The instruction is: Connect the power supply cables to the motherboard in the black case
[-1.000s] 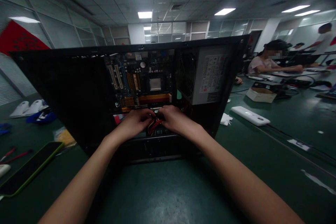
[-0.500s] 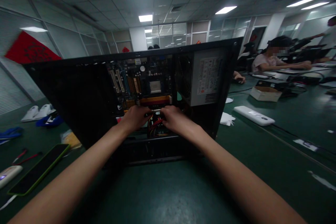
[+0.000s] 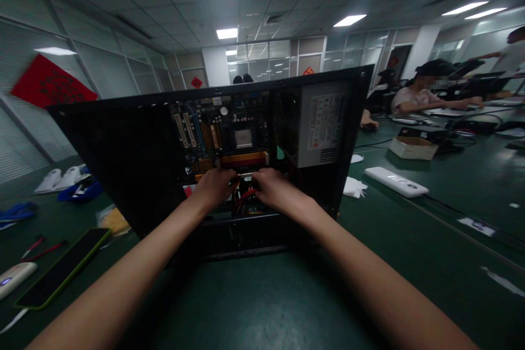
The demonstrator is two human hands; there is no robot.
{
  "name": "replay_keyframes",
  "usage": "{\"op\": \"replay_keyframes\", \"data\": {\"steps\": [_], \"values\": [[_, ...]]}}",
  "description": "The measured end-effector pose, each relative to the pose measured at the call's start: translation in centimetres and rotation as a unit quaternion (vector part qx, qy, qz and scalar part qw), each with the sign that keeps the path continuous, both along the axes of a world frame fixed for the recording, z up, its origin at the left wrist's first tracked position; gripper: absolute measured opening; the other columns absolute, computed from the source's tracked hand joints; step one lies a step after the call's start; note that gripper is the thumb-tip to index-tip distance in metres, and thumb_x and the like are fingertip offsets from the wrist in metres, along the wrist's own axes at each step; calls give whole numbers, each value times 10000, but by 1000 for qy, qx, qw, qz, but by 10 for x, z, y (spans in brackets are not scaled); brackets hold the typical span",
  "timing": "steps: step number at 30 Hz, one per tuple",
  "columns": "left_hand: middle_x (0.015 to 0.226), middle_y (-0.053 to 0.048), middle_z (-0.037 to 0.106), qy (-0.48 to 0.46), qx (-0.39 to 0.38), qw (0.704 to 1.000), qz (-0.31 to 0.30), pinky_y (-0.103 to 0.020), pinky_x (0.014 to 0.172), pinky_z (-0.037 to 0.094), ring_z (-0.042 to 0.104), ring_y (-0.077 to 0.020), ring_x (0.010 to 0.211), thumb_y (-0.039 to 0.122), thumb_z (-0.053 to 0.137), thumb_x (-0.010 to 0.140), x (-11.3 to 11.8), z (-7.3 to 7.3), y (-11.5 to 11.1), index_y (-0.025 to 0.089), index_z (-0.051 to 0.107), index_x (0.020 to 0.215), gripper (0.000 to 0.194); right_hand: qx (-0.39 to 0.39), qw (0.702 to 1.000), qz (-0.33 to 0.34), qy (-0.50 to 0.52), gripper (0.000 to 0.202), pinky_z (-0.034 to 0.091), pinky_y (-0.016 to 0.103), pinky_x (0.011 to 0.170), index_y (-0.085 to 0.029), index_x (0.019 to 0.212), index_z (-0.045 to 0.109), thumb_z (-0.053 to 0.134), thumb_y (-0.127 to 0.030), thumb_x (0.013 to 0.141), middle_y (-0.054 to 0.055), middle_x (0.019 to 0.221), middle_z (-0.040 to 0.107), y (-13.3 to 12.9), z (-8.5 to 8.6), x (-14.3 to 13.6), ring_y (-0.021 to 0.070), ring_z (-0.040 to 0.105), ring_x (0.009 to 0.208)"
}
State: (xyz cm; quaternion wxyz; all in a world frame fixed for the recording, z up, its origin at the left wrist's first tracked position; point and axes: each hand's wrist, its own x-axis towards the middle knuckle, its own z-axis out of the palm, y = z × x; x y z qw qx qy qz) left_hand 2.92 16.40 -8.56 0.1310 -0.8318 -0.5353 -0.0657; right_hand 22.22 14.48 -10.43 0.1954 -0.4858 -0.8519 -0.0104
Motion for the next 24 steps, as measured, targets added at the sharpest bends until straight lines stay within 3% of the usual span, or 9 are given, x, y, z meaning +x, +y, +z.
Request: {"op": "replay_keyframes", "data": {"steps": [6,12,18,24], "values": [[1059,-108,771,16,-6,1000,-2,-349,800,533,731,-291,992,313,503,978,3,1,0,217,736,1102,281,-15,1000,7,-15,206,448,260,797,-120,1030,711,600,-85,860,141,1114,701,-5,6,-2,225,661,1016],[1036,-121,769,12,6,1000,-4,-344,783,531,732,-294,976,313,476,981,2,0,1,206,742,1064,298,20,999,8,-24,163,438,258,784,-137,994,709,609,-113,868,110,1054,704,-4,6,-1,214,660,992],[1059,-103,766,-48,-1,999,-22,-322,812,530,727,-266,992,321,521,966,-1,-4,2,240,742,1110,275,60,992,-26,-104,188,459,290,755,-119,1042,672,530,-130,919,132,1093,674,0,14,-9,235,669,972],[1049,-106,766,-65,-16,997,-25,-335,814,535,725,-272,992,292,534,950,-3,-6,3,248,758,1104,275,45,982,-35,-178,220,485,315,768,-101,1112,644,507,-141,945,160,1130,661,6,17,-14,261,676,992]]}}
